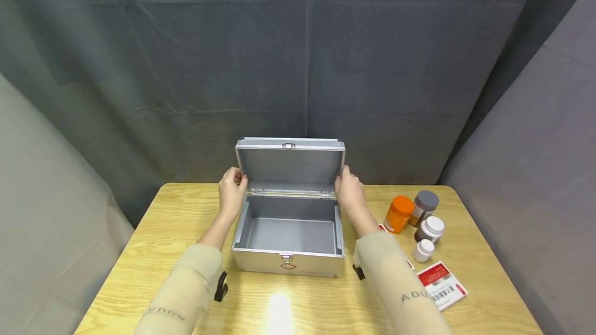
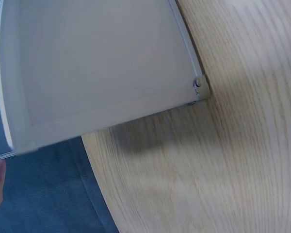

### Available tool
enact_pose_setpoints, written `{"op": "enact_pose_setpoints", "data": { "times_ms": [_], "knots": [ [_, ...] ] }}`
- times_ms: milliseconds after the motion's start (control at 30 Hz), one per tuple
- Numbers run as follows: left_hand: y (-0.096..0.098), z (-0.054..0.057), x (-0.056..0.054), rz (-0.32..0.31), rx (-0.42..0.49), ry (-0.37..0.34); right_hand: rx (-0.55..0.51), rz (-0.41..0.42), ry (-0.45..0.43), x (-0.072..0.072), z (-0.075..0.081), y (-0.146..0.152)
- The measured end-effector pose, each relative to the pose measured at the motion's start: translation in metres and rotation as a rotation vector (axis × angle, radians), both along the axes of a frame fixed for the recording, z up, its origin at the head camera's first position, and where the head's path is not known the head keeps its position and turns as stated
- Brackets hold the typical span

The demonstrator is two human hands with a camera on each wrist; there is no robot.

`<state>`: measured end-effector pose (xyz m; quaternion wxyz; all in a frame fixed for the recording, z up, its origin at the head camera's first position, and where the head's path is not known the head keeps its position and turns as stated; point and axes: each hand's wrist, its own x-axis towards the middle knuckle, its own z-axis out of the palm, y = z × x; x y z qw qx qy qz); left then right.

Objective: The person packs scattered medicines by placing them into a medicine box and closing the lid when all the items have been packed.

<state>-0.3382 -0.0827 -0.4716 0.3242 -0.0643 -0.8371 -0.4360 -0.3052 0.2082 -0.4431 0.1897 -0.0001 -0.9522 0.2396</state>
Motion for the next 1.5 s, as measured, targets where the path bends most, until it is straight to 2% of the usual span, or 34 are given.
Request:
{"op": "enact_pose_setpoints", "data": {
  "times_ms": [367,833,1500],
  "knots": [
    [0.002,0.005,-0.006,0.042,-0.045,-0.055,-0.011,-0.014,-0.025,-0.005,0.0,-0.001],
    [0.006,0.009,-0.01,0.085,-0.06,-0.117,-0.029,-0.026,-0.024,-0.012,-0.002,0.001],
    [0.006,0.013,-0.011,0.084,-0.06,-0.176,-0.058,-0.028,-0.134,-0.015,0.0,0.002]
  ]
}}
